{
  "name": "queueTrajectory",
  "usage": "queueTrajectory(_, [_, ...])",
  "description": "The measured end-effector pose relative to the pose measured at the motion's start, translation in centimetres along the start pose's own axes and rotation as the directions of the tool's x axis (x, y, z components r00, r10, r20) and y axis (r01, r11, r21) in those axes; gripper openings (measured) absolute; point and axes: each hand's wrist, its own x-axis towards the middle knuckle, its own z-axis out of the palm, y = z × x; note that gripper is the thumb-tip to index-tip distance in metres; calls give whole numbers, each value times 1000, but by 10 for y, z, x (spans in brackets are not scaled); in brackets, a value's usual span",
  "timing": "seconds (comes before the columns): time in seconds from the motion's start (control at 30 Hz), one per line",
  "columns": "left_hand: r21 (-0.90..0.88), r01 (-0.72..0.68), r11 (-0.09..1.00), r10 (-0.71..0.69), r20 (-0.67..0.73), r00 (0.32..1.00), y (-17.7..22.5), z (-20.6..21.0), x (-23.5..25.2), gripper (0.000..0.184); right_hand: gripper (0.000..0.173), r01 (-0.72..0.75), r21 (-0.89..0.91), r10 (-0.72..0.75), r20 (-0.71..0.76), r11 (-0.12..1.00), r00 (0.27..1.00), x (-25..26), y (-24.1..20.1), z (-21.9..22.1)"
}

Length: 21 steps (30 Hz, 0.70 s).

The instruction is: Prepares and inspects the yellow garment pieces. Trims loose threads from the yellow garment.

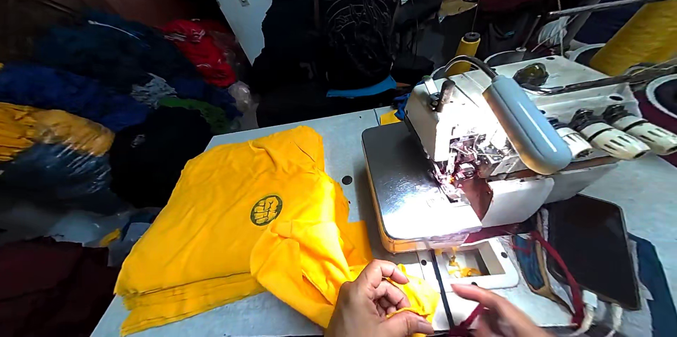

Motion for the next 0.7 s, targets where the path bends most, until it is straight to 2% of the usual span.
queueTrajectory(0.07, [11, -20, 1000, 20, -5, 1000, -2, -1, 0, 45, 30, -42, -17, 43, 60, 999, 997, 16, 10, 26])
queueTrajectory(0.17, [-92, -47, 995, 46, -15, 999, -15, -8, 0, 37, 5, -218, 69, 210, 112, 973, 971, 29, 9, 29])
queueTrajectory(0.27, [-183, -68, 981, 78, 46, 996, -28, -12, -1, 19, 5, -389, 158, 363, 172, 908, 916, 31, 8, 22])
queueTrajectory(0.33, [-152, -71, 986, 89, 117, 989, -29, -14, -1, 3, 7, -420, 168, 399, 148, 892, 905, 31, 7, 22])
queueTrajectory(0.37, [-126, -68, 990, 88, 155, 984, -28, -16, 0, 5, 8, -410, 156, 393, 129, 899, 911, 31, 6, 22])
queueTrajectory(0.43, [-107, -65, 992, 86, 200, 976, -28, -17, 2, 11, 12, -324, 80, 318, 83, 943, 945, 29, 7, 24])
queueTrajectory(0.53, [-128, -41, 991, 68, 214, 974, -26, -21, 5, 24, 35, -86, -227, 102, 57, 970, 993, 24, 11, 18])
queueTrajectory(0.6, [-144, 9, 990, 23, 223, 975, -24, -23, 5, 33, 34, 82, -449, -49, 83, 890, 995, 22, 11, 13])
queueTrajectory(0.7, [-139, 37, 990, -2, 248, 969, -26, -22, 7, 43, 23, 288, -687, -213, 195, 667, 957, 25, 11, 10])
